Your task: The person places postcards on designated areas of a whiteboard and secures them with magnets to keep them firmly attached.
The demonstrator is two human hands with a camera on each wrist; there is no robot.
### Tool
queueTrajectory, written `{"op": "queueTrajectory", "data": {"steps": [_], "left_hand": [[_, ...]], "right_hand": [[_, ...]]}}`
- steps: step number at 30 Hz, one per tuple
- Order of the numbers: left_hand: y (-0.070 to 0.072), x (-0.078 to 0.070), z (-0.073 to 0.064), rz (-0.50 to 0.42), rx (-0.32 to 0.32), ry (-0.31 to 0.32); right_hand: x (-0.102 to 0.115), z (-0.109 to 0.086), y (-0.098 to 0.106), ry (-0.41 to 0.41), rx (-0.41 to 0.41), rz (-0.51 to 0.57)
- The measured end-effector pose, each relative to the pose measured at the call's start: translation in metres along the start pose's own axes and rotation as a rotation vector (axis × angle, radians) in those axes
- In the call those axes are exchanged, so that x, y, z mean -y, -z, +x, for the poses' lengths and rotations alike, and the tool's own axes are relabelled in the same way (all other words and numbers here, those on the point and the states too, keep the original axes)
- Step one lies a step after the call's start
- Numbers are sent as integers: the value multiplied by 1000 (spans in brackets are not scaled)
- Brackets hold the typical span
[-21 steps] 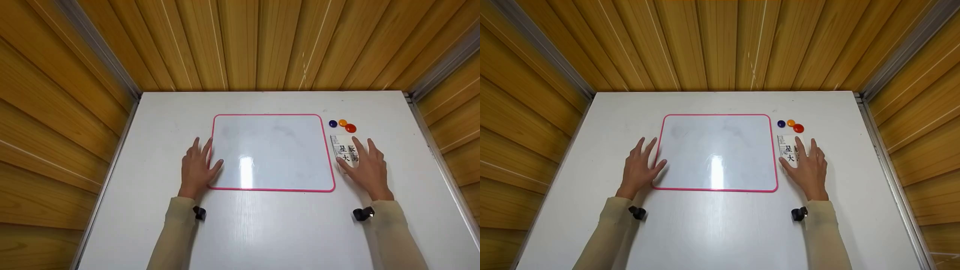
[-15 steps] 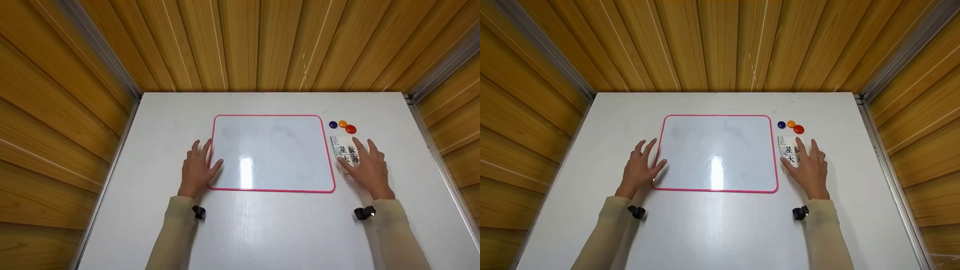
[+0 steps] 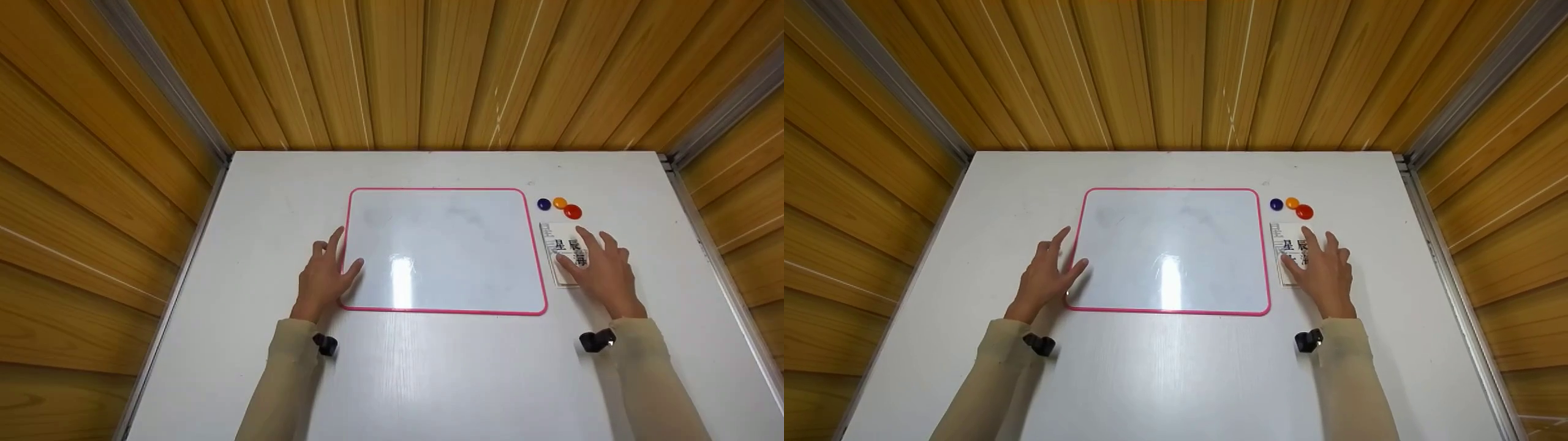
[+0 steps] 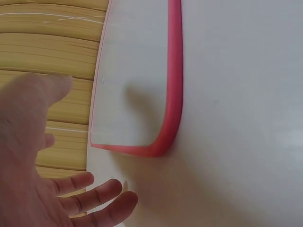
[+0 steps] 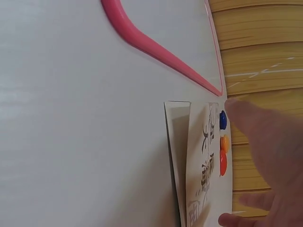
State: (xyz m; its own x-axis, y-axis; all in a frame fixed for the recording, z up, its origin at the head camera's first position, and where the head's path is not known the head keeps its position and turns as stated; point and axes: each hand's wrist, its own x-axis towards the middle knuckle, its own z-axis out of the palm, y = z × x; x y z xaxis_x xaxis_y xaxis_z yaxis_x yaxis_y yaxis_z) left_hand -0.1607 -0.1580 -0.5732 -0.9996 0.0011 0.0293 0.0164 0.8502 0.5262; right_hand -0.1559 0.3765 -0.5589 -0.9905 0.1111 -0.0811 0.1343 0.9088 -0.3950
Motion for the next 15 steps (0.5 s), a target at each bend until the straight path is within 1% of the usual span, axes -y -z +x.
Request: {"op": "queueTrajectory", "data": {"steps": [2, 8, 15], "left_hand": [[1, -1, 0, -18, 16, 9], [2, -3, -1, -89, 68, 36], [-1, -2, -1, -150, 124, 72]], "right_hand": [[0, 0, 1, -4, 7, 4], [1, 1, 3, -50, 60, 22], [0, 1, 4, -82, 89, 24]]}}
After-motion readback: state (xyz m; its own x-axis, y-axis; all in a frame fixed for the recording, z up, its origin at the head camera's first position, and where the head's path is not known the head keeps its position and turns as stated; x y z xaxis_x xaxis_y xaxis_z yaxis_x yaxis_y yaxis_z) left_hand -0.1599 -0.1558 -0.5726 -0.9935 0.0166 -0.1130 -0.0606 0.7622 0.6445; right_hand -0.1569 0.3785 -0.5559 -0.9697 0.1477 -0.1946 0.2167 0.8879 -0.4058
